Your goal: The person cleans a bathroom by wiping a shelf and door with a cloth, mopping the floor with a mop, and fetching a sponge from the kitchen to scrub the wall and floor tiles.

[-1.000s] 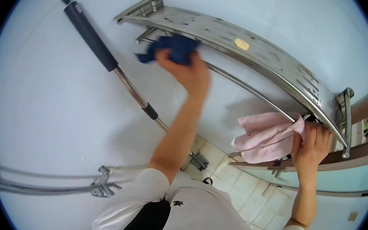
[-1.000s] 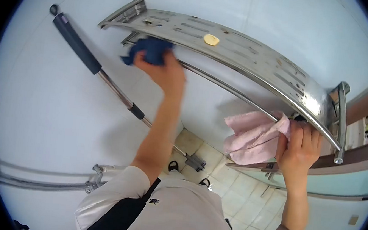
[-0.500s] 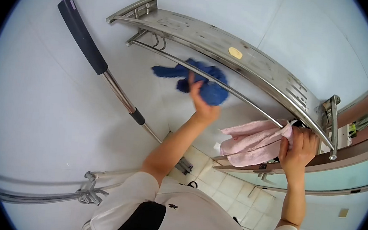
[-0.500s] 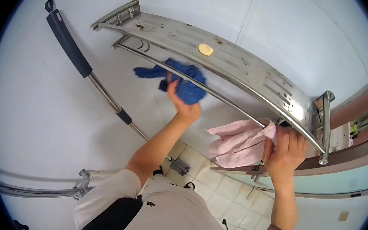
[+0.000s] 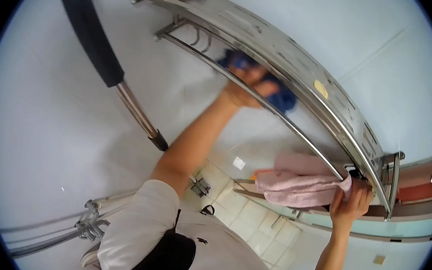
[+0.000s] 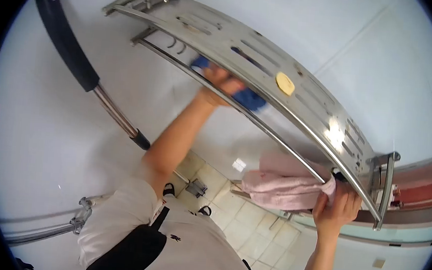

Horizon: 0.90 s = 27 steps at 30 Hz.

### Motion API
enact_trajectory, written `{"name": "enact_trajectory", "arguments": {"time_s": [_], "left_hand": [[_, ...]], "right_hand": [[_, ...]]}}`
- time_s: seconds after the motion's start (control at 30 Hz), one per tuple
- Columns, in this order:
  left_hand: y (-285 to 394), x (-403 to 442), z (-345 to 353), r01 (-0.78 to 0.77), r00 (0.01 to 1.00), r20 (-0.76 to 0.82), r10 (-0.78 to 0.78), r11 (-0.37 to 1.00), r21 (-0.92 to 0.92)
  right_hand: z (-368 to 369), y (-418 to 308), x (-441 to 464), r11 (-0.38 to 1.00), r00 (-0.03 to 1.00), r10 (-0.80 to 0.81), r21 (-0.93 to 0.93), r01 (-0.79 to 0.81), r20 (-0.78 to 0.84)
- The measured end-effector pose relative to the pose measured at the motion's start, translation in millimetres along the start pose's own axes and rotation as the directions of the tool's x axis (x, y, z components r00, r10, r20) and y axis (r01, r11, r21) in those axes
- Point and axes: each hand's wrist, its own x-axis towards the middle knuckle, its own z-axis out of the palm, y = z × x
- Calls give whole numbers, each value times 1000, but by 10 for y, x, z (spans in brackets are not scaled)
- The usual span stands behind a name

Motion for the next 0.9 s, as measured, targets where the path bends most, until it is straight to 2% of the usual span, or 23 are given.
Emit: {"name": "enact_trajectory", "arguments": {"time_s": [0.1,0.13,0.2,0.3,0.33,0.43,0.5,0.57,0.6,0.63,0.7,0.77,0.8,0.83,0.9], "left_hand": [[-184,-277,-80,272,961,-32,-274,961,-51],[-187,-347,-32,410,895,-137,-425,903,-127],[-74,-457,5,631,648,-287,-705,709,-314],[103,-474,-46,844,472,-74,-879,474,-252],[216,-516,113,853,427,-43,-903,418,-313],[994,-679,454,697,682,-176,-710,704,-137],[1536,-499,423,756,651,176,-738,612,-230],[1867,-598,406,593,805,258,-534,738,-322],[1825,-621,360,500,862,252,-439,814,-294],[1711,-703,310,553,813,420,-404,763,-335],[1405,-769,311,584,811,195,-551,776,-237],[927,-576,232,658,746,-19,-666,740,-140],[712,-590,192,726,681,-49,-730,683,-85],[509,-600,171,753,632,-127,-765,644,-134],[99,-565,239,879,402,-299,-866,456,-139]], "right_hand": [[4,2,-11,1000,1000,20,13,-20,-7],[20,-6,18,1000,1000,19,13,-19,-19],[-12,-15,18,1000,1000,11,11,-11,-24],[5,14,-14,999,999,41,10,-41,0],[17,13,-23,999,999,41,22,-40,-9],[-17,-11,8,1000,1000,-3,-14,3,9],[-14,-18,20,1000,1000,-12,16,12,2],[-4,10,-13,999,999,-41,12,41,4],[-4,14,-35,999,999,-33,1,33,19],[-3,21,-53,1000,999,-17,-21,18,28],[-6,8,-34,1000,999,-26,-11,26,26],[-15,-42,24,999,999,-50,16,50,8],[-17,-57,19,999,999,-41,11,41,12],[-26,-59,10,999,999,-32,3,32,17],[-11,-75,37,1000,1000,-23,3,23,17]]}}
